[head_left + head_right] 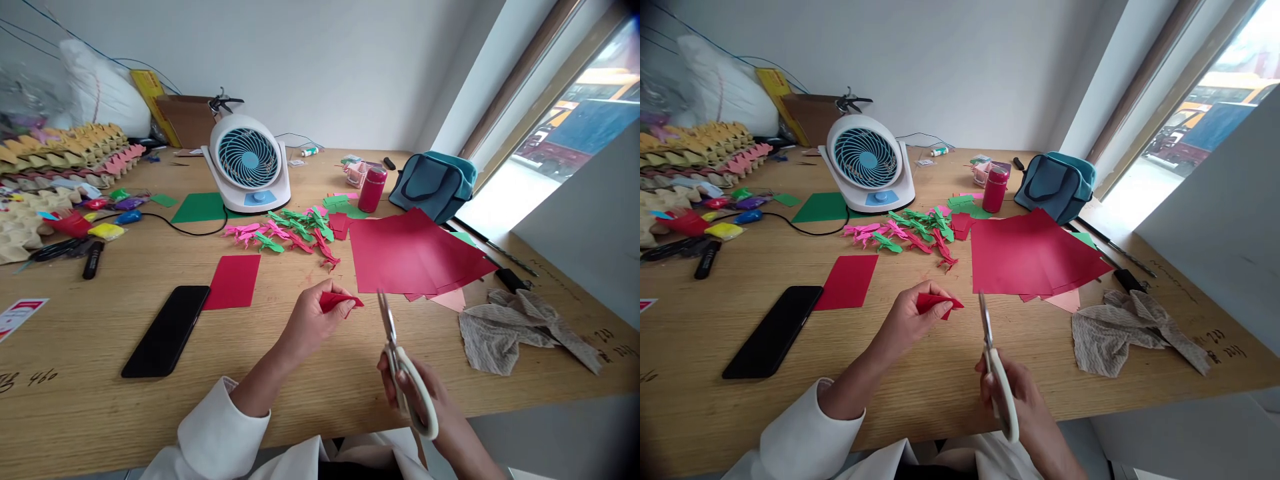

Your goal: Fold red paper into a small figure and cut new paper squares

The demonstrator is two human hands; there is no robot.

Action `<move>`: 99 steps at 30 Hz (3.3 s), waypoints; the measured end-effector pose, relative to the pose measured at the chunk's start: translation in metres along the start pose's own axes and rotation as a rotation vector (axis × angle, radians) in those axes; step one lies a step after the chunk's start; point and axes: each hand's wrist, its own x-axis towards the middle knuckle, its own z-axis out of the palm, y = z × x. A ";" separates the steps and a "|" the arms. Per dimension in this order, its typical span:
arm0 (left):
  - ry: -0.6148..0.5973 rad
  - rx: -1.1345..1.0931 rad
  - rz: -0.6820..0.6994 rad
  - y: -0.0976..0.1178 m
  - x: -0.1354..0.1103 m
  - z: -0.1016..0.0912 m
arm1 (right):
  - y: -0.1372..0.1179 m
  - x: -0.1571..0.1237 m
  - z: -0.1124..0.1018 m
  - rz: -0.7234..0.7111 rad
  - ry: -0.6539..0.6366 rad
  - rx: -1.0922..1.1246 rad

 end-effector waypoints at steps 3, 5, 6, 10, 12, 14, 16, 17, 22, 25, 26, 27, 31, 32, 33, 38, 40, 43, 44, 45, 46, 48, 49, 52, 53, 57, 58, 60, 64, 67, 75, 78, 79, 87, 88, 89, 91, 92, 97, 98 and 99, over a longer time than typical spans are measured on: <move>0.013 0.200 0.302 -0.002 -0.005 0.001 | -0.006 0.012 0.004 -0.073 0.097 0.190; -0.002 0.365 0.544 -0.005 -0.008 0.002 | -0.013 0.021 0.007 -0.080 0.160 0.308; -0.010 0.461 0.657 -0.007 -0.009 0.002 | -0.017 0.026 0.009 -0.081 0.190 0.363; 0.018 0.751 0.986 -0.011 -0.010 0.002 | -0.028 0.039 0.013 -0.067 0.267 0.483; 0.043 0.798 1.077 -0.011 -0.010 0.003 | -0.030 0.041 0.014 -0.052 0.289 0.485; 0.058 0.825 1.132 -0.012 -0.009 0.004 | -0.030 0.042 0.015 -0.032 0.307 0.474; 0.073 0.847 1.169 -0.013 -0.008 0.006 | -0.028 0.042 0.015 -0.027 0.320 0.459; 0.081 0.856 1.182 -0.015 -0.008 0.007 | -0.027 0.042 0.016 -0.036 0.325 0.451; 0.091 0.903 1.190 -0.021 -0.010 0.008 | -0.024 0.045 0.016 -0.087 0.316 0.411; 0.034 0.977 1.070 -0.021 -0.012 0.009 | -0.023 0.048 0.009 -0.117 0.340 0.345; 0.002 0.987 1.006 -0.020 -0.012 0.009 | -0.023 0.048 0.005 -0.135 0.351 0.299; -0.032 0.984 0.939 -0.018 -0.012 0.010 | -0.023 0.047 0.001 -0.156 0.360 0.233; -0.036 0.866 0.677 -0.011 -0.009 0.015 | -0.025 0.043 -0.009 -0.217 0.344 -0.123; -0.022 0.819 0.617 -0.010 -0.008 0.015 | -0.026 0.042 -0.009 -0.230 0.334 -0.189; -0.028 0.765 0.553 -0.009 -0.007 0.016 | -0.027 0.041 -0.008 -0.239 0.323 -0.238; -0.158 0.409 0.140 -0.012 -0.004 0.014 | -0.033 0.042 -0.004 -0.250 0.279 -0.272; -0.168 0.260 0.003 -0.016 -0.004 0.012 | -0.034 0.040 -0.008 -0.255 0.266 -0.280; -0.154 0.025 -0.153 -0.022 -0.002 0.009 | -0.029 0.032 -0.023 -0.238 0.206 -0.406; -0.146 -0.044 -0.193 -0.023 -0.002 0.008 | -0.026 0.027 -0.029 -0.222 0.169 -0.478; -0.138 -0.102 -0.226 -0.023 -0.002 0.007 | -0.023 0.023 -0.036 -0.213 0.143 -0.554; -0.133 -0.147 -0.257 -0.023 -0.002 0.007 | -0.019 0.019 -0.042 -0.205 0.126 -0.637; -0.135 -0.198 -0.305 -0.021 -0.002 0.007 | -0.013 0.010 -0.052 -0.190 0.091 -0.795; -0.145 -0.211 -0.324 -0.020 -0.003 0.008 | -0.011 0.006 -0.055 -0.184 0.075 -0.853; -0.188 -0.207 -0.358 -0.018 -0.005 0.010 | -0.010 -0.002 -0.057 -0.196 0.033 -0.983; -0.196 -0.199 -0.360 -0.017 -0.005 0.011 | -0.011 -0.003 -0.056 -0.206 0.021 -1.011; -0.207 -0.175 -0.346 -0.018 -0.006 0.014 | -0.015 -0.003 -0.051 -0.242 -0.017 -1.052; -0.213 -0.168 -0.342 -0.018 -0.007 0.015 | -0.016 -0.003 -0.050 -0.249 -0.019 -1.056; -0.223 -0.149 -0.330 -0.018 -0.007 0.016 | -0.017 -0.002 -0.049 -0.270 -0.011 -1.069; -0.235 -0.128 -0.287 -0.020 -0.006 0.017 | -0.016 -0.001 -0.050 -0.310 0.008 -1.099; -0.238 -0.134 -0.273 -0.021 -0.007 0.017 | -0.016 0.000 -0.050 -0.310 -0.004 -1.112; -0.266 -0.103 -0.256 -0.021 -0.009 0.019 | -0.019 0.000 -0.045 -0.307 0.008 -1.113; -0.260 -0.088 -0.245 -0.020 -0.010 0.020 | -0.021 0.000 -0.045 -0.327 0.018 -1.117; -0.261 -0.081 -0.242 -0.020 -0.010 0.020 | -0.021 0.000 -0.045 -0.336 0.020 -1.119; -0.263 -0.042 -0.205 -0.022 -0.010 0.020 | -0.021 0.000 -0.044 -0.334 0.009 -1.122; -0.264 -0.047 -0.204 -0.021 -0.011 0.020 | -0.021 0.000 -0.044 -0.334 0.008 -1.122; -0.264 -0.055 -0.206 -0.021 -0.011 0.020 | -0.020 0.000 -0.044 -0.334 0.007 -1.123; -0.264 -0.070 -0.217 -0.021 -0.011 0.020 | -0.019 0.000 -0.044 -0.338 0.008 -1.129; -0.263 -0.073 -0.222 -0.020 -0.011 0.020 | -0.019 0.000 -0.044 -0.339 0.010 -1.133; -0.258 -0.051 -0.246 -0.020 -0.011 0.021 | -0.019 0.000 -0.043 -0.345 0.019 -1.140; -0.258 -0.052 -0.249 -0.020 -0.011 0.021 | -0.019 0.000 -0.043 -0.344 0.017 -1.139; -0.260 -0.057 -0.254 -0.020 -0.011 0.021 | -0.020 0.000 -0.043 -0.343 0.017 -1.137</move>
